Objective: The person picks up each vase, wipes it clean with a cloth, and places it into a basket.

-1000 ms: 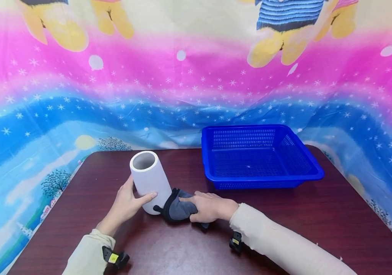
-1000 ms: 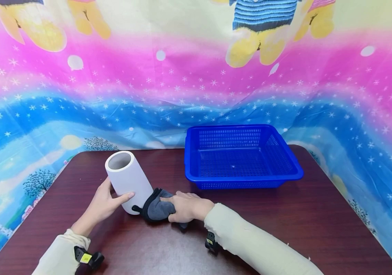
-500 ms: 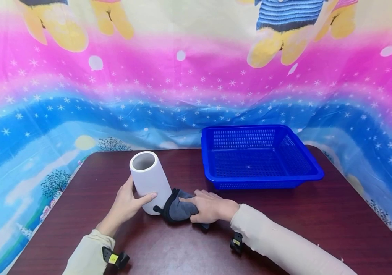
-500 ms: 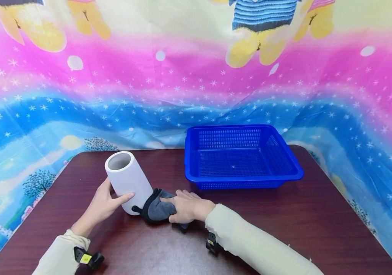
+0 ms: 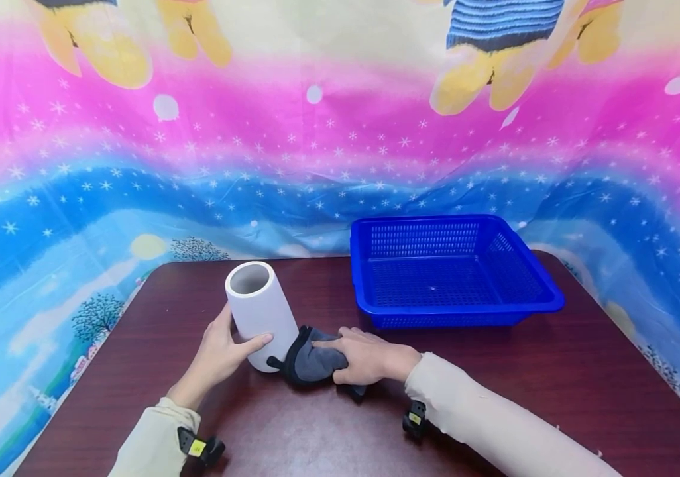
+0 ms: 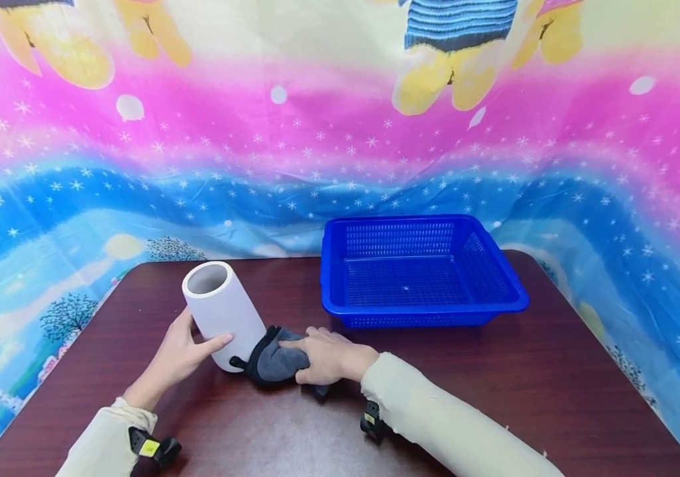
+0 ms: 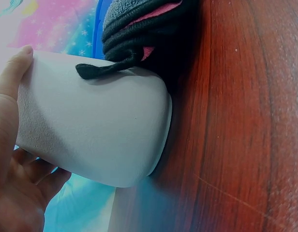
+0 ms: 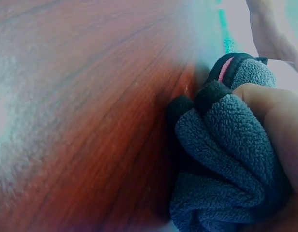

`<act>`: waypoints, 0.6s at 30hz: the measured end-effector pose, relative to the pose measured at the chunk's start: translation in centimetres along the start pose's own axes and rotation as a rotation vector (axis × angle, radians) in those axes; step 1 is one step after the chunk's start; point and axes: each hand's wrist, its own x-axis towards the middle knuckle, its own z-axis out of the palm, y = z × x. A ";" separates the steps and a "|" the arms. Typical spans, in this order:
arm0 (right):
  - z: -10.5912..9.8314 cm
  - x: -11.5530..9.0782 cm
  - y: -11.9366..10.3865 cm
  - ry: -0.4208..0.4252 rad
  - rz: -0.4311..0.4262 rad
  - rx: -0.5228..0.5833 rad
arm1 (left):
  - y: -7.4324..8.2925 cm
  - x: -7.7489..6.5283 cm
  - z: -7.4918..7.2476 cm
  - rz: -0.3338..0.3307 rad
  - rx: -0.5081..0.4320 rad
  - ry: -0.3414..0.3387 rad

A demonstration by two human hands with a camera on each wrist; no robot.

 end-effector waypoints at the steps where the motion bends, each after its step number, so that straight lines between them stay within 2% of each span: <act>1: 0.0 0.0 0.0 0.001 -0.001 0.001 | 0.0 0.0 0.0 0.000 -0.002 -0.001; 18: -1.0 -0.9 0.6 0.014 -0.019 0.032 | -0.1 0.0 0.0 0.014 -0.008 -0.003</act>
